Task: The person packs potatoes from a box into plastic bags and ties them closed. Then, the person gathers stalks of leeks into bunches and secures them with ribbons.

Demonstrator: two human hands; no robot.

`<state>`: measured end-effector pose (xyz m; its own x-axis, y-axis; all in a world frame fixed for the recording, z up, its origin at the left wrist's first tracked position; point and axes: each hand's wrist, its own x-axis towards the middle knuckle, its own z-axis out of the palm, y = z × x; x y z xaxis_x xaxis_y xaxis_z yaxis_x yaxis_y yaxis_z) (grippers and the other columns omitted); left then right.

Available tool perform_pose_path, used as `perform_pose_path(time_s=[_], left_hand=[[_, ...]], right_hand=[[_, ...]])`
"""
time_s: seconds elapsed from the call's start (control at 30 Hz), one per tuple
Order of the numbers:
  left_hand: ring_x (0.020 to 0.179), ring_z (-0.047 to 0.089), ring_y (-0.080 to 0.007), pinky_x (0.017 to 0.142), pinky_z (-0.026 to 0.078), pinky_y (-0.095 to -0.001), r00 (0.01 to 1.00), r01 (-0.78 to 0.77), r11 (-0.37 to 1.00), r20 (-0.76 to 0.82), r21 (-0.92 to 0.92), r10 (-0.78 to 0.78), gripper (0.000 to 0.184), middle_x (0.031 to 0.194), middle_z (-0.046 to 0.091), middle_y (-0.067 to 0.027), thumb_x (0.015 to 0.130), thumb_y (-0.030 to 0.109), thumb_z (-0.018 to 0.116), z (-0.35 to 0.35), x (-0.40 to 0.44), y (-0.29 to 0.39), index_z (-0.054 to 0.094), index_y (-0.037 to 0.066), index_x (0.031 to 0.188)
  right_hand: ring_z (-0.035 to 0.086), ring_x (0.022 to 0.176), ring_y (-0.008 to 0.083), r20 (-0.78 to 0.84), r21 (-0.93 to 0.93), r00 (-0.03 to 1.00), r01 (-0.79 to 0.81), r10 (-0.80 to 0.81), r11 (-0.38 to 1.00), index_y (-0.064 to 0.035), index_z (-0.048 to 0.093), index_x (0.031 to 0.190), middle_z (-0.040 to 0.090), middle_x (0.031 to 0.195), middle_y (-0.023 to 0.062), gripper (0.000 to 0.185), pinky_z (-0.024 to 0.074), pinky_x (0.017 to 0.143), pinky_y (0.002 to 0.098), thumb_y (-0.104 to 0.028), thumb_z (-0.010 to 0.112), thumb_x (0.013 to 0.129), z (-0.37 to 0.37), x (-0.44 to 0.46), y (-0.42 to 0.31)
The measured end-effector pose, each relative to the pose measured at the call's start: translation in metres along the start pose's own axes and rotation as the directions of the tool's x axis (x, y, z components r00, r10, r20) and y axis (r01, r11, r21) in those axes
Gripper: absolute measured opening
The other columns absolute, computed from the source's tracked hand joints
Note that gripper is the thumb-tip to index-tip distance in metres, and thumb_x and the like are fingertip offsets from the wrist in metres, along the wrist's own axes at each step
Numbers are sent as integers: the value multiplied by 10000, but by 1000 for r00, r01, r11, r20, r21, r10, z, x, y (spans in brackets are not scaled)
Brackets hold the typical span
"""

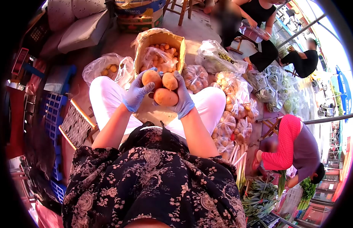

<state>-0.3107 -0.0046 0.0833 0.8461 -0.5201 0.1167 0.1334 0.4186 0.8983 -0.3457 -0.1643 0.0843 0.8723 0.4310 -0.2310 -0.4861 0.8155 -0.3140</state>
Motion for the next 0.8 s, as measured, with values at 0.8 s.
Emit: perform_pose_path(time_s=[0.8], left_hand=[[1119,450,-175,903,403,-302,992,129,938,36,-322,-124,554,1267,417,-77,805,29,542,-26,-5,-22,325,63,1313]], right_hand=[[625,743,298,-60,-331,980,158,-188,930,-87,481,1095,582,966,146,639,499,488,387,-603,515,720,-23,6,6]])
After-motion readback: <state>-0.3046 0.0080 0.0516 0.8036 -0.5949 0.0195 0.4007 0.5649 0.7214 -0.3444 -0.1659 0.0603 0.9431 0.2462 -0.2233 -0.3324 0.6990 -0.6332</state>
